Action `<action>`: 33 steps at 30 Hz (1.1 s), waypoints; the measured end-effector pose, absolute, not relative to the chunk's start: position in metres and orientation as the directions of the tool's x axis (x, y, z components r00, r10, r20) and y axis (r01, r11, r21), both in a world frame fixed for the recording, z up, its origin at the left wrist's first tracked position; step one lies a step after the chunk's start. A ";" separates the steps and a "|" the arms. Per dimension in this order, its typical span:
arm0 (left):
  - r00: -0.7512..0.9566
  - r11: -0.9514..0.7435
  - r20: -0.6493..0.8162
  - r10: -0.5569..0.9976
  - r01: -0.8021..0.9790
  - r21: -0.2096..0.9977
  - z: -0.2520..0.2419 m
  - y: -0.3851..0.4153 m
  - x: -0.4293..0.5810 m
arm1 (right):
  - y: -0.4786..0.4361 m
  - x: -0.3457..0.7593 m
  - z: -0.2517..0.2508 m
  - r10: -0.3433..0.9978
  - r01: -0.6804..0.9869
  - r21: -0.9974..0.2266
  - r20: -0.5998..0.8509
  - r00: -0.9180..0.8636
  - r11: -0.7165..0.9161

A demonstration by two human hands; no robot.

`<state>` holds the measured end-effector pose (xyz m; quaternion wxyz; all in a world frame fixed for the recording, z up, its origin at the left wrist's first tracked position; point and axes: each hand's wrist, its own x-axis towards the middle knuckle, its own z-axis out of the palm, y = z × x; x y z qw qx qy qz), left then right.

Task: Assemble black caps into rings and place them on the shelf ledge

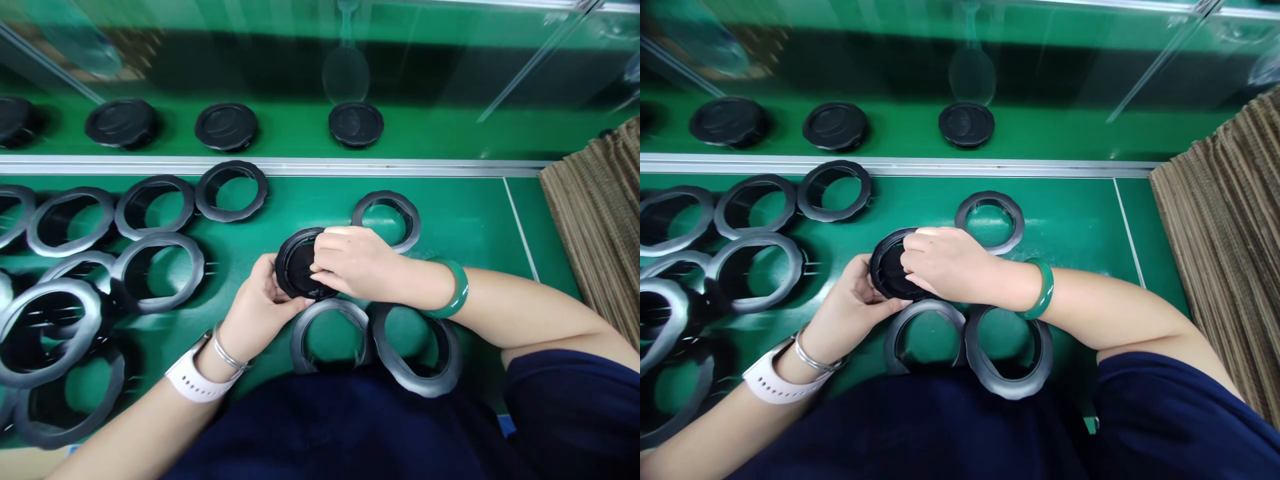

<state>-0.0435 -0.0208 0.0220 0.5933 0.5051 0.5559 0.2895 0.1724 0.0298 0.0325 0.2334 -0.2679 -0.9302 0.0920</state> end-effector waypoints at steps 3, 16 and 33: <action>0.210 0.325 -0.371 0.905 0.223 0.919 0.023 -0.020 -0.043 | 0.028 0.170 0.033 0.573 0.496 -0.290 0.357 -0.737 0.818; 0.216 0.334 -0.379 0.900 0.218 0.917 0.025 -0.020 -0.040 | 0.023 0.169 0.032 0.486 0.475 -0.141 0.433 -0.759 0.868; 0.179 0.299 -0.356 0.917 0.284 0.911 0.015 -0.022 -0.047 | 0.005 0.153 0.020 0.650 0.610 -0.231 0.357 -0.671 0.758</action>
